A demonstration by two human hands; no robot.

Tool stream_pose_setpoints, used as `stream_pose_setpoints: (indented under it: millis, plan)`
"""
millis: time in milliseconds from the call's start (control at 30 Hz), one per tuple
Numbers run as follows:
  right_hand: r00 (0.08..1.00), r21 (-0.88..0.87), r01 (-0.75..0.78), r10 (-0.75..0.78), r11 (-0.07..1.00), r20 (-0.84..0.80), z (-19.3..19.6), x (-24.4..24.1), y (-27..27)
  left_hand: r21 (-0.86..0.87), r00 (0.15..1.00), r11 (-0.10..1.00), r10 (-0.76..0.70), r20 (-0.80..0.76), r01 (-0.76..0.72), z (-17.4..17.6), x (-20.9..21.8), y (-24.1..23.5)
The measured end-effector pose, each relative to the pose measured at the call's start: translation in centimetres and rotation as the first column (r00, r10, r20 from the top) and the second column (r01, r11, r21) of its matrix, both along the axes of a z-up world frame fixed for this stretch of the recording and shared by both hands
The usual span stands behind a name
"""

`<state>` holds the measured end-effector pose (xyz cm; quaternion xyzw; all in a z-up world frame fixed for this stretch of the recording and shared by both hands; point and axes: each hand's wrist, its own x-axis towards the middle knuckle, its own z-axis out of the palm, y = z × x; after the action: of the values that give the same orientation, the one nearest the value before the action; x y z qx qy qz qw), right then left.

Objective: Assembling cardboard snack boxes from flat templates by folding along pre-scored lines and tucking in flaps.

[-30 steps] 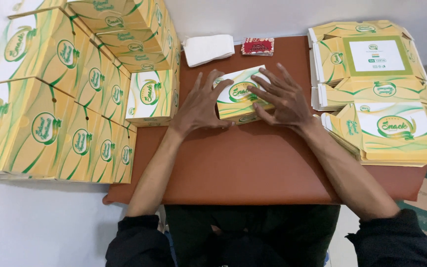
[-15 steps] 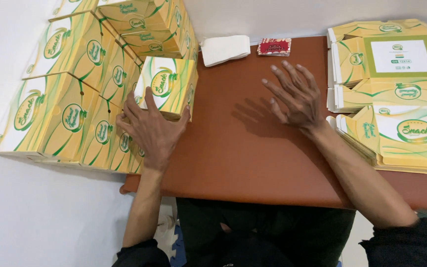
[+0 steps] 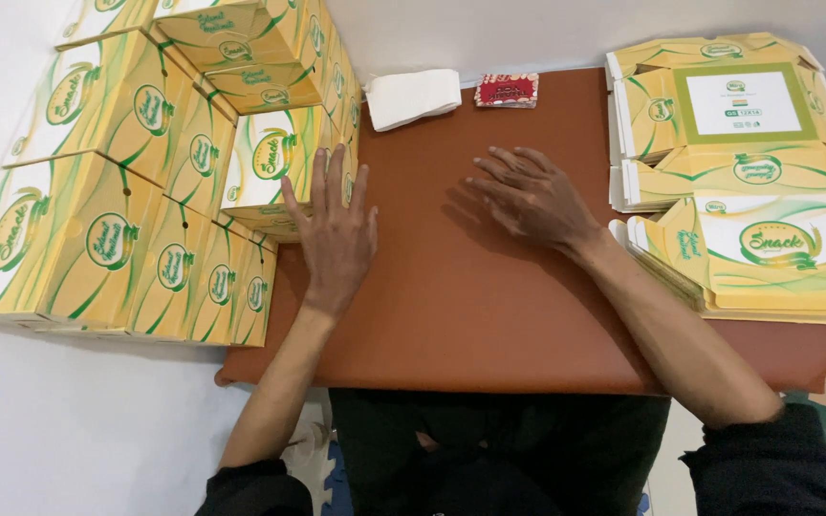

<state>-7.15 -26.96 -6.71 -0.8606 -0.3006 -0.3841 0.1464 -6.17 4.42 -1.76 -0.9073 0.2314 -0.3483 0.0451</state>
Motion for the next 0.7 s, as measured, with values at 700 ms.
stream_pose_setpoints:
  millis: [700]
  plan:
    - [0.854,-0.159,-0.003,-0.080,0.987,-0.515,-0.9,0.0,-1.0,0.227,0.968,0.956,0.216,-0.127,-0.184,-1.8,4.8,-8.3]
